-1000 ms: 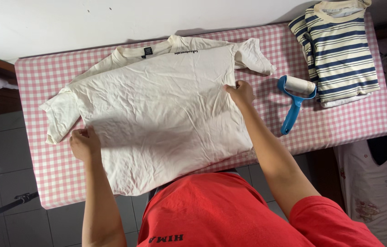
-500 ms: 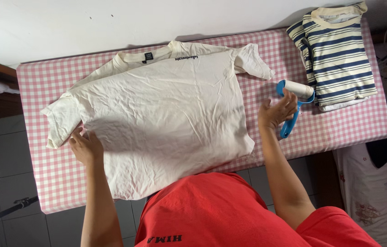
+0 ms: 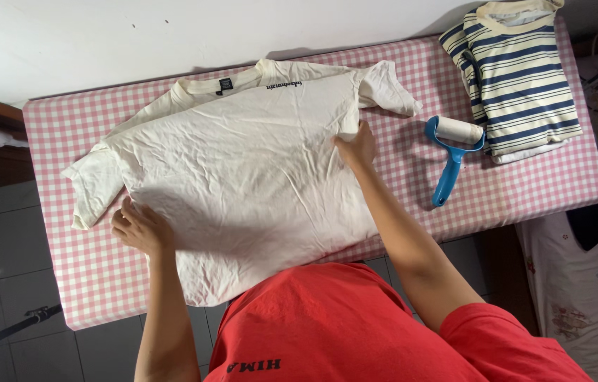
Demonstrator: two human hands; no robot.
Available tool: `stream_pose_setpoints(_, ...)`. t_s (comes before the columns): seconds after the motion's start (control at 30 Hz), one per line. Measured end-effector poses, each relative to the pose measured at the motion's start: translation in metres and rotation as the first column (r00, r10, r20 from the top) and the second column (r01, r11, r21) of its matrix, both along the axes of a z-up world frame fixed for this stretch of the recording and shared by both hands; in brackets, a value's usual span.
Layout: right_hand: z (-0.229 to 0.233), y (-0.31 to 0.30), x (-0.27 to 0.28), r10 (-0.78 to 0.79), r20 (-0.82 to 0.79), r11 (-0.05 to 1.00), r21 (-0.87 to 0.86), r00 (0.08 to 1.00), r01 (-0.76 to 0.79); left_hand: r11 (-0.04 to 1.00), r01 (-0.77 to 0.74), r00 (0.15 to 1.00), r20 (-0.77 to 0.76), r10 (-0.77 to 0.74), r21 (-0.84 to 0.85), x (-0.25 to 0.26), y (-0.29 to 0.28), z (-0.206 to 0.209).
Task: The person folds a striped shirt and places it on the table. Then, they pick up a white t-shirt, unfold it, and use a lint roller to clean both the front and back surfaces before laying it flat.
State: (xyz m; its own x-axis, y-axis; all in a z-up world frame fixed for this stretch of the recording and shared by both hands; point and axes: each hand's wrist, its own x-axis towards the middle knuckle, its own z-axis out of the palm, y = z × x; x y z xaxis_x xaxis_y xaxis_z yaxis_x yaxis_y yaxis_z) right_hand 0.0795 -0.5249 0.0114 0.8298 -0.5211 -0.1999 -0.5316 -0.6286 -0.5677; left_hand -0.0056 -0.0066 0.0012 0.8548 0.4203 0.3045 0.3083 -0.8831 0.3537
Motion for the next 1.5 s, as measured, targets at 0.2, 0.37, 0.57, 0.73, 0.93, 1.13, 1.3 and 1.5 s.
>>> stream_pose_setpoints(0.2,-0.003,-0.026,0.006,-0.093,-0.039,0.957,0.273,0.995,0.1,1.0,0.011,1.0,-0.001,-0.011,0.008,-0.009,-0.016,0.012)
stream_pose_setpoints(0.37,0.01,-0.062,-0.007,0.086,0.105,0.98,0.17,0.991,-0.103,1.0,0.003,1.0,-0.001,-0.003,0.003,-0.007,-0.014,0.008)
stream_pose_setpoints(0.57,0.044,-0.073,-0.059,0.141,-0.055,0.986,-0.083,0.988,-0.145,0.997,0.03,0.998,0.052,-0.034,0.077,-0.01,-0.014,0.004)
stream_pose_setpoints(0.73,0.024,-0.096,-0.1,0.153,0.382,0.852,-0.518,0.911,0.074,0.995,0.039,0.997,0.064,-0.045,0.093,-0.011,-0.013,0.002)
stream_pose_setpoints(0.93,0.009,-0.119,-0.126,-0.297,0.247,0.709,-0.59,0.923,0.386,0.997,0.033,0.998,0.055,-0.038,0.075,-0.01,-0.011,0.003)
stream_pose_setpoints(1.13,-0.014,-0.139,-0.135,-0.444,0.013,0.851,-0.309,0.896,0.425,0.996,0.085,0.996,0.002,-0.085,0.039,-0.015,-0.008,0.012)
stream_pose_setpoints(1.3,-0.012,-0.121,-0.146,-0.231,0.371,0.889,-0.295,0.899,0.35,0.989,0.15,0.989,-0.019,-0.15,0.016,-0.022,0.0,0.02)
stream_pose_setpoints(1.5,0.063,-0.072,-0.124,0.399,0.522,0.912,-0.313,0.754,-0.266,0.965,0.262,0.965,-0.008,-0.263,-0.031,-0.032,0.012,0.024)
